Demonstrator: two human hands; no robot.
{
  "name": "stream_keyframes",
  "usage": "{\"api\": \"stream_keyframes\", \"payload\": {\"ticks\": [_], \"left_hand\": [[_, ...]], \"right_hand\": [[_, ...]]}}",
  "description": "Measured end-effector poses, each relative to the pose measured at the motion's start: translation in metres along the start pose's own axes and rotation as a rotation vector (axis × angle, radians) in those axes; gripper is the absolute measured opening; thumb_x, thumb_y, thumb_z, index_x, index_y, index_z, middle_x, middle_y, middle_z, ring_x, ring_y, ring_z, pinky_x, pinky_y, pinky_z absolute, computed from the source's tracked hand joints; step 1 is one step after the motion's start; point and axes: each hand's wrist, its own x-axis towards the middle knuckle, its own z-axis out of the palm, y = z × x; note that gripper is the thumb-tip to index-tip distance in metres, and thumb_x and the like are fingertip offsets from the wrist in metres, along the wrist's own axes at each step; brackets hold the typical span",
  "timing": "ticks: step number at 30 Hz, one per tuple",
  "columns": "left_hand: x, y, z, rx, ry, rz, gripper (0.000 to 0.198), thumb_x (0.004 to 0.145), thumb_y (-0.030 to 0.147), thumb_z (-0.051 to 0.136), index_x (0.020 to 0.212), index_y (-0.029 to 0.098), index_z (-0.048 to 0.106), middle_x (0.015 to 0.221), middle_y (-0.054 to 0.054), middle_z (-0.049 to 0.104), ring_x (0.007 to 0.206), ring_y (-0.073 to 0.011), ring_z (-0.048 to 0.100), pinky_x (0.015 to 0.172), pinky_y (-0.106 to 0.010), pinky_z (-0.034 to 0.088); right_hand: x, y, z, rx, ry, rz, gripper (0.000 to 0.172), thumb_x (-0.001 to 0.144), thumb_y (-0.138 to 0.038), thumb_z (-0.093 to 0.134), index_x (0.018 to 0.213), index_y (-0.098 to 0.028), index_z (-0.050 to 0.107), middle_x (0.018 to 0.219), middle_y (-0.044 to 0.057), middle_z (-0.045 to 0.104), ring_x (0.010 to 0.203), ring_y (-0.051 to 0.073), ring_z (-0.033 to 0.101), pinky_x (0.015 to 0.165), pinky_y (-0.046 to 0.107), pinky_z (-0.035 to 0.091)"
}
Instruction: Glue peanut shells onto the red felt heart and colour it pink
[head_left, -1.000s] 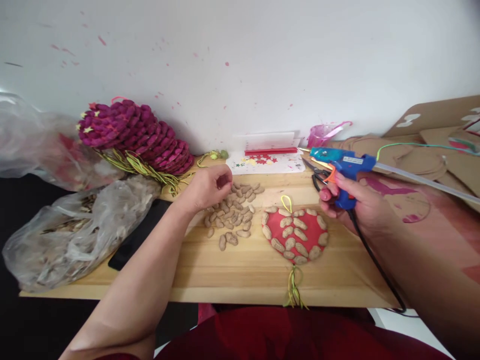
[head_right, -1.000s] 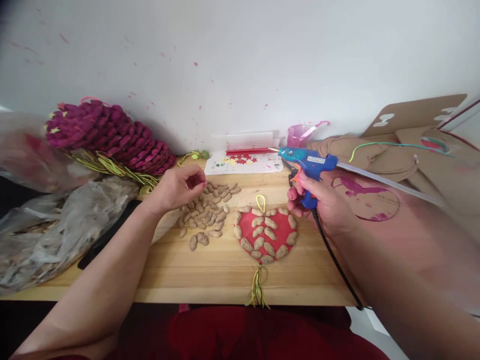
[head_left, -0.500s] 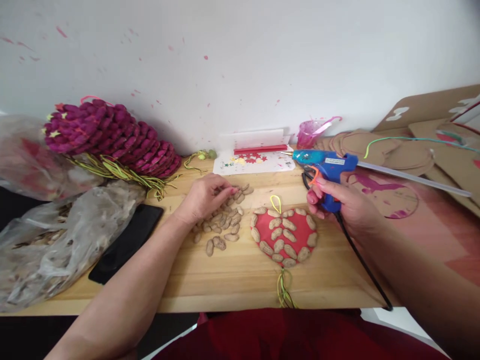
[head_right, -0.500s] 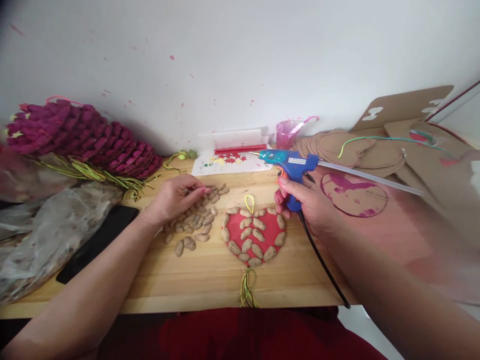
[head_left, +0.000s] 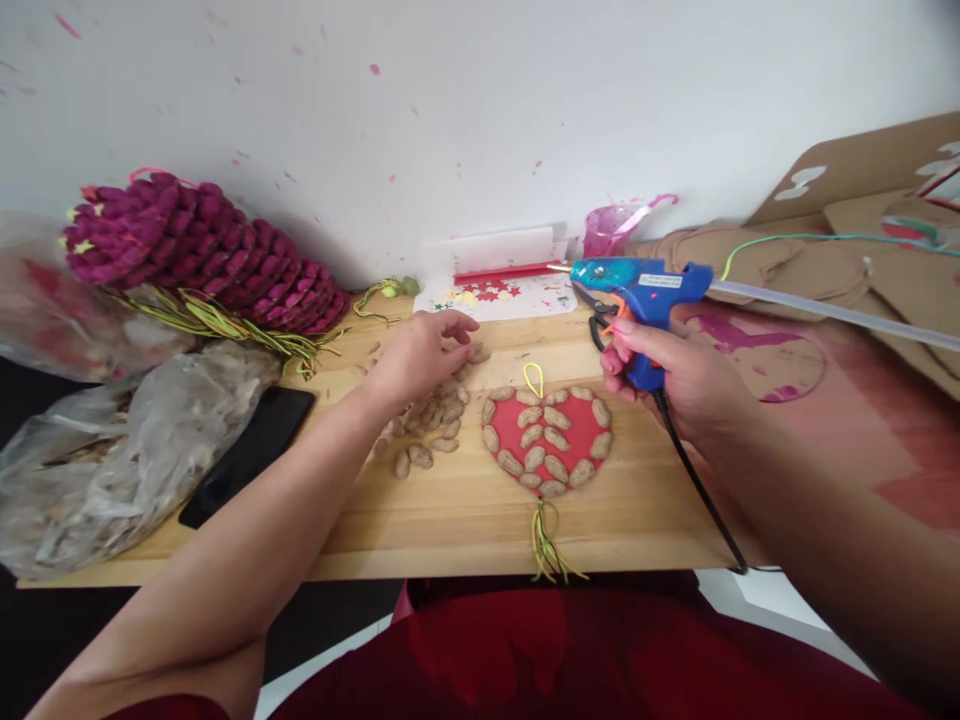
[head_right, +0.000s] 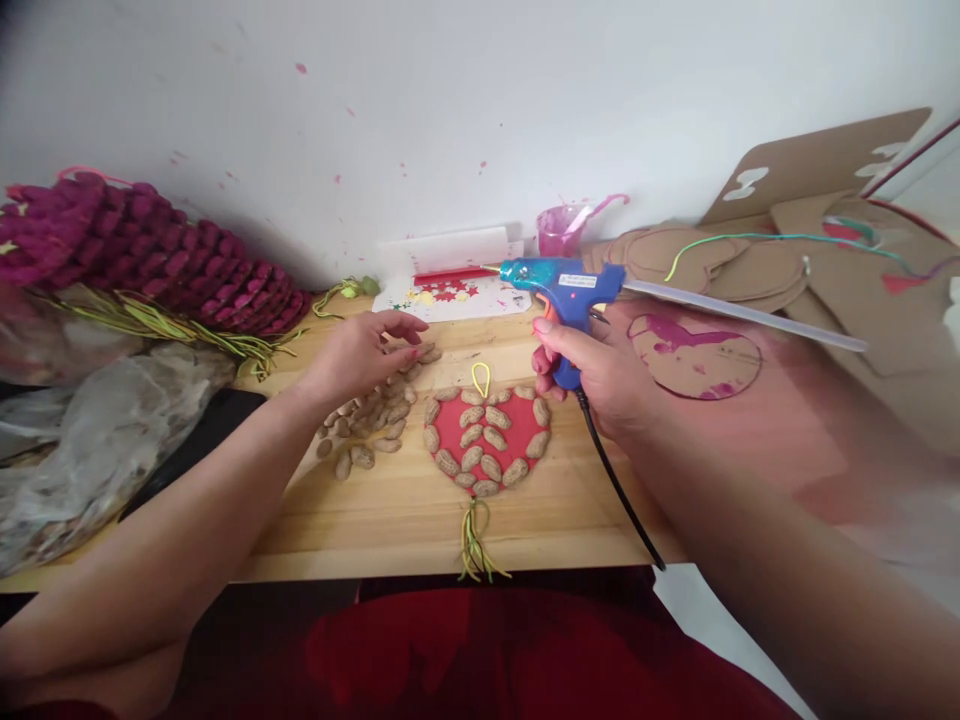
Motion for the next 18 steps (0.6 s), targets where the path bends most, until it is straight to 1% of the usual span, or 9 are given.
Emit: {"api": "stream_keyframes", "payload": {"ticks": [3, 6, 9, 12, 14, 16, 18], "left_hand": [[0.0034, 0.005, 0.0041, 0.075, -0.019, 0.009, 0.027, 0.08, 0.018, 0.068, 0.105, 0.021, 0.076, 0.099, -0.004, 0.078, 0.092, -0.0212, 0.069, 0.091, -0.034, 0.052], [0.004, 0.0037, 0.0087, 0.084, -0.016, -0.006, 0.021, 0.083, 0.021, 0.066, 0.1, 0.022, 0.078, 0.099, -0.004, 0.079, 0.092, -0.0218, 0.069, 0.092, -0.034, 0.052], [0.0031, 0.001, 0.0105, 0.093, -0.007, 0.013, 0.02, 0.085, 0.02, 0.063, 0.097, 0.021, 0.079, 0.1, -0.005, 0.078, 0.094, -0.0228, 0.069, 0.095, -0.035, 0.052], [0.0024, -0.0009, 0.0097, 0.102, 0.041, 0.059, 0.021, 0.086, 0.019, 0.062, 0.099, 0.021, 0.079, 0.101, -0.006, 0.078, 0.099, -0.0243, 0.068, 0.097, -0.038, 0.051], [0.0025, -0.002, 0.0091, 0.098, 0.084, 0.066, 0.02, 0.086, 0.021, 0.064, 0.1, 0.021, 0.079, 0.101, -0.006, 0.078, 0.1, -0.0254, 0.067, 0.096, -0.039, 0.052], [0.0028, -0.0033, 0.0093, 0.1, 0.111, 0.06, 0.017, 0.084, 0.023, 0.068, 0.097, 0.021, 0.079, 0.098, -0.007, 0.078, 0.099, -0.0265, 0.067, 0.095, -0.041, 0.053], [0.0031, -0.0047, 0.0103, 0.114, 0.11, 0.072, 0.013, 0.083, 0.023, 0.069, 0.091, 0.022, 0.08, 0.092, -0.006, 0.078, 0.096, -0.0271, 0.067, 0.092, -0.042, 0.054]], "right_hand": [[-0.0008, -0.0013, 0.0009, 0.013, 0.021, -0.011, 0.03, 0.075, -0.036, 0.08, 0.067, -0.019, 0.056, 0.059, -0.001, 0.057, 0.048, 0.012, 0.056, 0.041, 0.021, 0.034], [-0.0024, -0.0024, 0.002, 0.01, 0.051, -0.004, 0.027, 0.076, -0.034, 0.079, 0.07, -0.019, 0.057, 0.059, -0.001, 0.056, 0.047, 0.012, 0.055, 0.039, 0.021, 0.033], [-0.0046, -0.004, 0.0035, 0.005, 0.064, 0.004, 0.023, 0.079, -0.032, 0.076, 0.072, -0.019, 0.057, 0.059, -0.001, 0.057, 0.046, 0.011, 0.055, 0.039, 0.021, 0.034], [-0.0057, -0.0057, 0.0042, 0.015, 0.078, 0.001, 0.021, 0.08, -0.029, 0.074, 0.072, -0.02, 0.057, 0.059, -0.002, 0.056, 0.046, 0.011, 0.055, 0.039, 0.02, 0.034], [-0.0054, -0.0059, 0.0033, 0.012, 0.073, 0.0, 0.023, 0.081, -0.03, 0.074, 0.069, -0.019, 0.056, 0.059, -0.001, 0.056, 0.046, 0.011, 0.055, 0.039, 0.02, 0.034], [-0.0047, -0.0054, 0.0015, 0.017, 0.062, -0.005, 0.024, 0.081, -0.031, 0.074, 0.069, -0.02, 0.056, 0.059, -0.001, 0.056, 0.046, 0.011, 0.055, 0.039, 0.021, 0.034], [-0.004, -0.0045, -0.0001, 0.022, 0.045, -0.011, 0.023, 0.081, -0.032, 0.075, 0.071, -0.02, 0.058, 0.059, -0.001, 0.056, 0.047, 0.012, 0.056, 0.039, 0.021, 0.034]]}}
